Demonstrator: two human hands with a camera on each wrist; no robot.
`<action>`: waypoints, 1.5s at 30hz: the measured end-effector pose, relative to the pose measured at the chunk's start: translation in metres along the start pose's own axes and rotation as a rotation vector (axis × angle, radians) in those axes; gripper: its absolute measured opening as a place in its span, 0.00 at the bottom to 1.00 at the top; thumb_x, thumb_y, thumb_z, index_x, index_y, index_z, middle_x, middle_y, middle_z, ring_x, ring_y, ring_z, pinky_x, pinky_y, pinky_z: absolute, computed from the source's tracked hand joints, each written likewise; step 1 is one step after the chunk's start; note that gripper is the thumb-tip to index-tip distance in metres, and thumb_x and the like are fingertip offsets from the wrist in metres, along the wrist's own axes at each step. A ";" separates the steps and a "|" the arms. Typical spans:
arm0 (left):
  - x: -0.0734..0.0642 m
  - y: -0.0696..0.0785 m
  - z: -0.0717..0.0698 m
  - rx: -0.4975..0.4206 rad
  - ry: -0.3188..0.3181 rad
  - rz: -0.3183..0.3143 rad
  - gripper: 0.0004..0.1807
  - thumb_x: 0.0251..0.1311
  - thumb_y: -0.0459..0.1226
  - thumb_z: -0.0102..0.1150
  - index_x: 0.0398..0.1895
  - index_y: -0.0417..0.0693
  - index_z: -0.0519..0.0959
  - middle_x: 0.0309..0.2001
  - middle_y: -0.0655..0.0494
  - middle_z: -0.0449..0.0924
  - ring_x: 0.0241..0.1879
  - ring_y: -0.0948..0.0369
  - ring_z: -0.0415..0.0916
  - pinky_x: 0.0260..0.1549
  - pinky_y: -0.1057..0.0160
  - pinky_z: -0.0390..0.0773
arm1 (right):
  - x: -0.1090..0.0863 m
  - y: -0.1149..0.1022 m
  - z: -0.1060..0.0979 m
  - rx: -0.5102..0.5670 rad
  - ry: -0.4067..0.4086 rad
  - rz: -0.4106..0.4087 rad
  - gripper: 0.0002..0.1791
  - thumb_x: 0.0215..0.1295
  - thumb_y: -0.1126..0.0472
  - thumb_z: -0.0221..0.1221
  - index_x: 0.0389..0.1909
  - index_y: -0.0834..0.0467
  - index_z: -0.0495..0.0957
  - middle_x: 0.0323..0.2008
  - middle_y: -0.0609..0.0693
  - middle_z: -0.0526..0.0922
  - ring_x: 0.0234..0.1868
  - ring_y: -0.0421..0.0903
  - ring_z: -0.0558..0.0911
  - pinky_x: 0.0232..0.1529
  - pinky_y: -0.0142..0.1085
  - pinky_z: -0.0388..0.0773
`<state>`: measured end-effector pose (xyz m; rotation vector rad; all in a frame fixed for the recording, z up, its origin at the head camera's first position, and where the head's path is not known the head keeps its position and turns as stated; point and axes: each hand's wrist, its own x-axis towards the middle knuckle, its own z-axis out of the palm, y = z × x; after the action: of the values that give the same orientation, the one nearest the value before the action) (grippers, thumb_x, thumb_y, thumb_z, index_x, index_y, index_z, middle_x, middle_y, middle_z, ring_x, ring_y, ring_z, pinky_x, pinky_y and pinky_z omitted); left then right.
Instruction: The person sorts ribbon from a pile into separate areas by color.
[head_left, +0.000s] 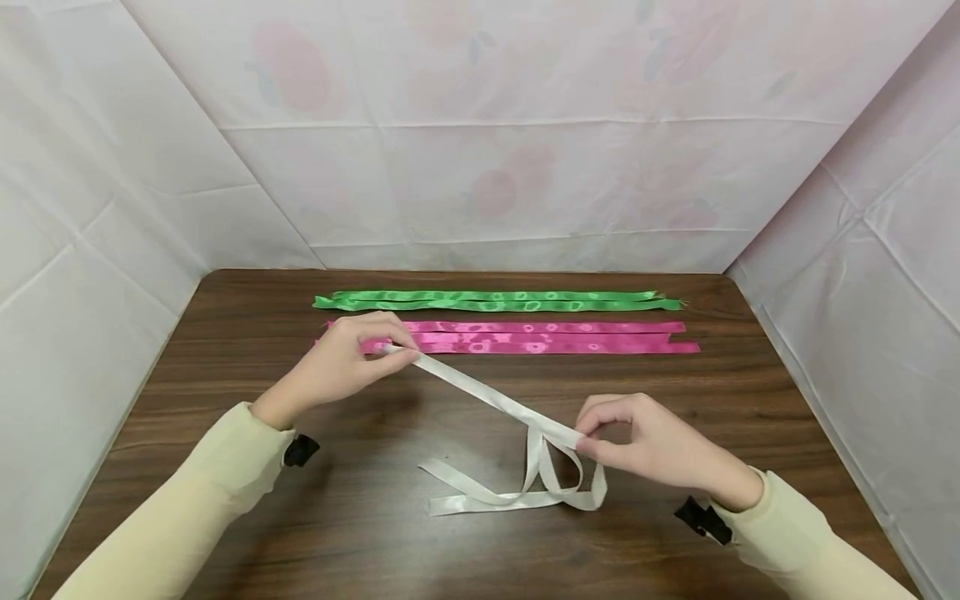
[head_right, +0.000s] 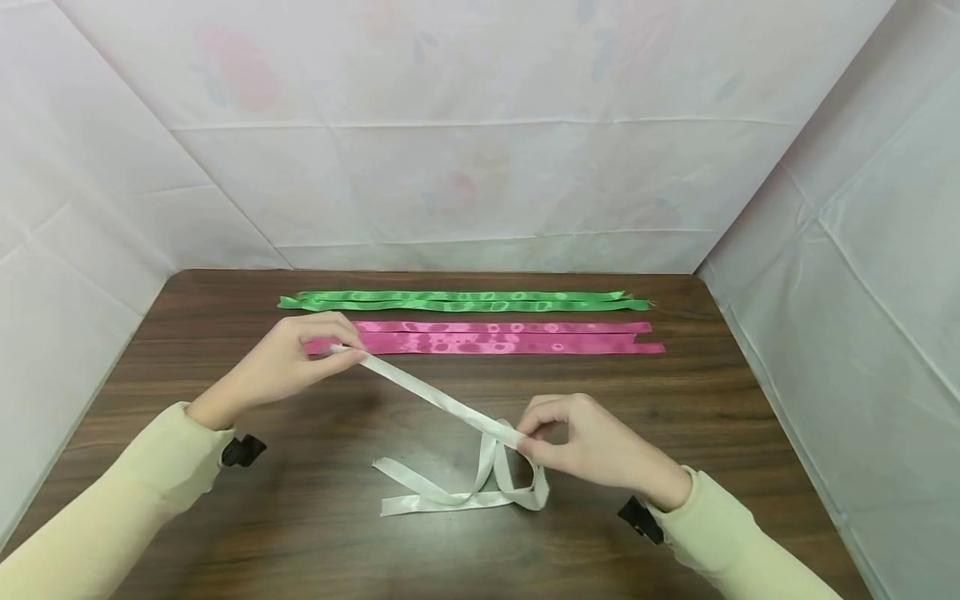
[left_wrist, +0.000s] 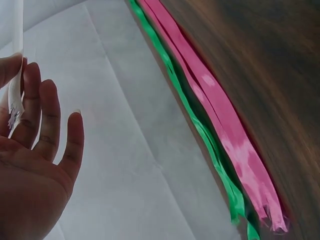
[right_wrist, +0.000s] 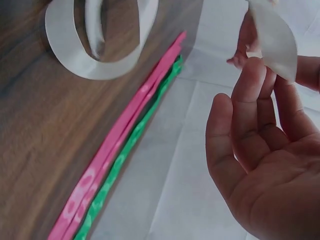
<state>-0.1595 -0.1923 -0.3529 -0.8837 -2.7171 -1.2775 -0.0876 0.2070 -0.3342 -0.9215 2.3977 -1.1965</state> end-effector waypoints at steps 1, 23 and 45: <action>-0.001 -0.001 -0.001 0.000 0.003 -0.007 0.06 0.63 0.39 0.72 0.36 0.64 0.88 0.39 0.70 0.86 0.44 0.70 0.79 0.45 0.68 0.79 | -0.001 -0.001 -0.002 -0.008 0.005 -0.005 0.10 0.70 0.63 0.65 0.33 0.42 0.85 0.34 0.37 0.83 0.37 0.33 0.80 0.45 0.30 0.77; -0.028 -0.023 -0.017 0.048 0.126 -0.108 0.05 0.64 0.39 0.71 0.40 0.63 0.88 0.40 0.67 0.85 0.42 0.72 0.76 0.40 0.73 0.75 | -0.012 0.005 -0.045 -0.095 0.077 0.152 0.08 0.71 0.59 0.65 0.34 0.40 0.85 0.29 0.40 0.85 0.32 0.35 0.79 0.35 0.30 0.76; -0.042 -0.044 -0.020 0.039 0.186 -0.214 0.03 0.66 0.41 0.69 0.40 0.61 0.89 0.37 0.62 0.88 0.34 0.72 0.75 0.36 0.75 0.73 | -0.020 0.045 -0.086 0.010 0.191 0.483 0.13 0.71 0.50 0.65 0.43 0.55 0.86 0.35 0.44 0.87 0.39 0.42 0.84 0.42 0.33 0.79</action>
<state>-0.1503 -0.2488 -0.3804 -0.4544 -2.7340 -1.2624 -0.1360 0.2913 -0.3182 -0.2012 2.5487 -1.1387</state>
